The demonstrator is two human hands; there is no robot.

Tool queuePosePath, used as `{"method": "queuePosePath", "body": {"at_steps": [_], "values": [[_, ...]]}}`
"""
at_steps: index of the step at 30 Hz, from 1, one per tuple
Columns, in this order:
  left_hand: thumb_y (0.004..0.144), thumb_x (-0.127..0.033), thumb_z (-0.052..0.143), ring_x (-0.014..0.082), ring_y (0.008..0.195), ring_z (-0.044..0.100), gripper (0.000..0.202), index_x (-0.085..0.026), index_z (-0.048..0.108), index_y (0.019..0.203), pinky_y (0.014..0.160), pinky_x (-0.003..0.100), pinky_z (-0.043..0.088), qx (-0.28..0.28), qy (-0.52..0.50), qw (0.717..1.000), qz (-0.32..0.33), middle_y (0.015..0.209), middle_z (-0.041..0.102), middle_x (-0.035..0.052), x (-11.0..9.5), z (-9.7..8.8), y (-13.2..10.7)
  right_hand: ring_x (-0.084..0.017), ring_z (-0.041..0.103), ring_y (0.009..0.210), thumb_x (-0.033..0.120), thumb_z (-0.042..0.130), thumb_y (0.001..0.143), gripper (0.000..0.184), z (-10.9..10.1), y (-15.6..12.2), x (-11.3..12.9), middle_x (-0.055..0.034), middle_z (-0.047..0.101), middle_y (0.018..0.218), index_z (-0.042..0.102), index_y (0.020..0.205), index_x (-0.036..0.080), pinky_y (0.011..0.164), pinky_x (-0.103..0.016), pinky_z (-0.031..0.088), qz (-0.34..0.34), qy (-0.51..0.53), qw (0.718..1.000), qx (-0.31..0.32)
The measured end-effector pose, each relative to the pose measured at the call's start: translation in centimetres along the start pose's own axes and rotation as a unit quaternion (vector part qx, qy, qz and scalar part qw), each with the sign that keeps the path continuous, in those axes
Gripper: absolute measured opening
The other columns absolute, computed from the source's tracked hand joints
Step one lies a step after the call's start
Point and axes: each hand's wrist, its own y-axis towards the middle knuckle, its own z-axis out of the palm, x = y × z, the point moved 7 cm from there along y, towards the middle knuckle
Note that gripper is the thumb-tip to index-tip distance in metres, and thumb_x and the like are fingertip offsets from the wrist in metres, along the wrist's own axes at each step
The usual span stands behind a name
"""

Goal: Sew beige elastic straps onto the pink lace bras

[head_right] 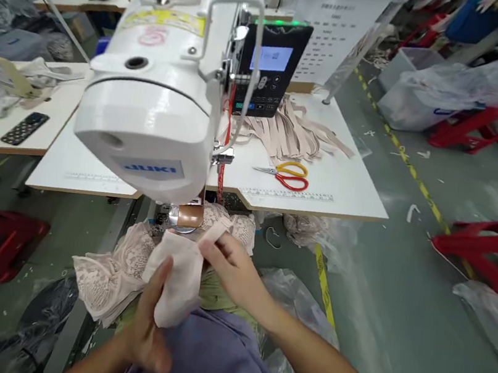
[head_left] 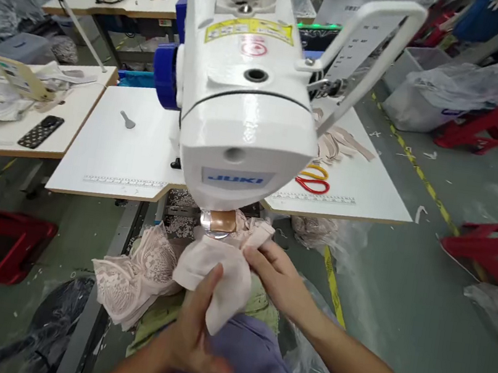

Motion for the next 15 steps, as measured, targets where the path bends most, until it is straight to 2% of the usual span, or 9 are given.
{"method": "queuePosePath", "body": {"at_steps": [2, 4, 6, 8, 11, 13, 15], "values": [[0.078, -0.071, 0.059, 0.0463, 0.144, 0.032, 0.105, -0.032, 0.004, 0.158, 0.116, 0.068, 0.027, -0.001, 0.106, 0.994, 0.004, 0.160, 0.032, 0.0162, -0.1, -1.5, 1.8, -0.022, 0.061, 0.095, 0.043, 0.056, 0.089, 0.024, -1.0, 1.8, 1.8, -0.0070, 0.067, 0.101, 0.065, 0.093, 0.021, 0.087, -0.037, 0.050, -0.101, -0.137, 0.984, -0.055], [0.082, -0.060, 0.063, 0.0432, 0.143, 0.036, 0.102, -0.026, 0.005, 0.159, 0.113, 0.065, 0.033, 0.006, 0.214, 0.977, -0.004, 0.155, 0.040, 0.0199, 0.3, -2.2, 3.6, -0.023, 0.059, 0.101, 0.037, 0.060, 0.085, 0.017, -1.6, 3.5, 2.3, -0.0085, 0.064, 0.108, 0.063, 0.088, 0.020, 0.091, -0.038, 0.048, -0.149, -0.209, 0.960, -0.114], [0.084, -0.051, 0.065, 0.0399, 0.142, 0.038, 0.098, -0.025, 0.007, 0.159, 0.113, 0.060, 0.036, 0.016, 0.321, 0.947, -0.011, 0.150, 0.048, 0.0195, 0.9, -2.4, 4.9, -0.022, 0.059, 0.096, 0.036, 0.062, 0.083, 0.017, -2.0, 5.1, 1.3, -0.0083, 0.062, 0.105, 0.060, 0.088, 0.020, 0.086, -0.037, 0.049, -0.136, -0.188, 0.964, -0.132], [0.086, -0.045, 0.064, 0.0377, 0.143, 0.038, 0.092, -0.025, 0.012, 0.158, 0.114, 0.054, 0.037, 0.026, 0.396, 0.918, -0.007, 0.148, 0.051, 0.0168, 1.3, -2.4, 5.5, -0.019, 0.059, 0.088, 0.037, 0.059, 0.085, 0.021, -1.9, 6.3, -0.1, -0.0056, 0.062, 0.099, 0.056, 0.098, 0.021, 0.079, -0.033, 0.050, -0.092, -0.103, 0.985, -0.108], [0.091, -0.037, 0.059, 0.0343, 0.138, 0.045, 0.082, -0.027, 0.014, 0.158, 0.110, 0.047, 0.043, 0.043, 0.434, 0.900, 0.001, 0.144, 0.057, 0.0119, 1.3, -2.1, 5.6, -0.016, 0.057, 0.076, 0.039, 0.051, 0.090, 0.023, -1.6, 7.3, -1.3, -0.0011, 0.060, 0.089, 0.052, 0.106, 0.023, 0.069, -0.029, 0.049, -0.039, 0.001, 0.997, -0.062], [0.094, -0.032, 0.055, 0.0328, 0.129, 0.055, 0.075, -0.029, 0.016, 0.158, 0.103, 0.043, 0.048, 0.055, 0.440, 0.896, -0.019, 0.135, 0.064, 0.0099, 1.2, -2.0, 5.6, -0.016, 0.056, 0.074, 0.040, 0.050, 0.090, 0.022, -1.9, 7.8, -0.8, -0.0005, 0.060, 0.087, 0.053, 0.104, 0.023, 0.067, -0.029, 0.048, -0.051, -0.007, 0.997, -0.064], [0.095, -0.030, 0.051, 0.0313, 0.115, 0.063, 0.069, -0.031, 0.021, 0.157, 0.094, 0.040, 0.051, 0.070, 0.439, 0.894, -0.055, 0.125, 0.069, 0.0094, 1.2, -2.2, 5.9, -0.017, 0.056, 0.079, 0.041, 0.053, 0.088, 0.022, -2.5, 8.5, 0.3, -0.0012, 0.059, 0.087, 0.055, 0.099, 0.022, 0.074, -0.031, 0.049, -0.091, -0.064, 0.990, -0.085]]}}
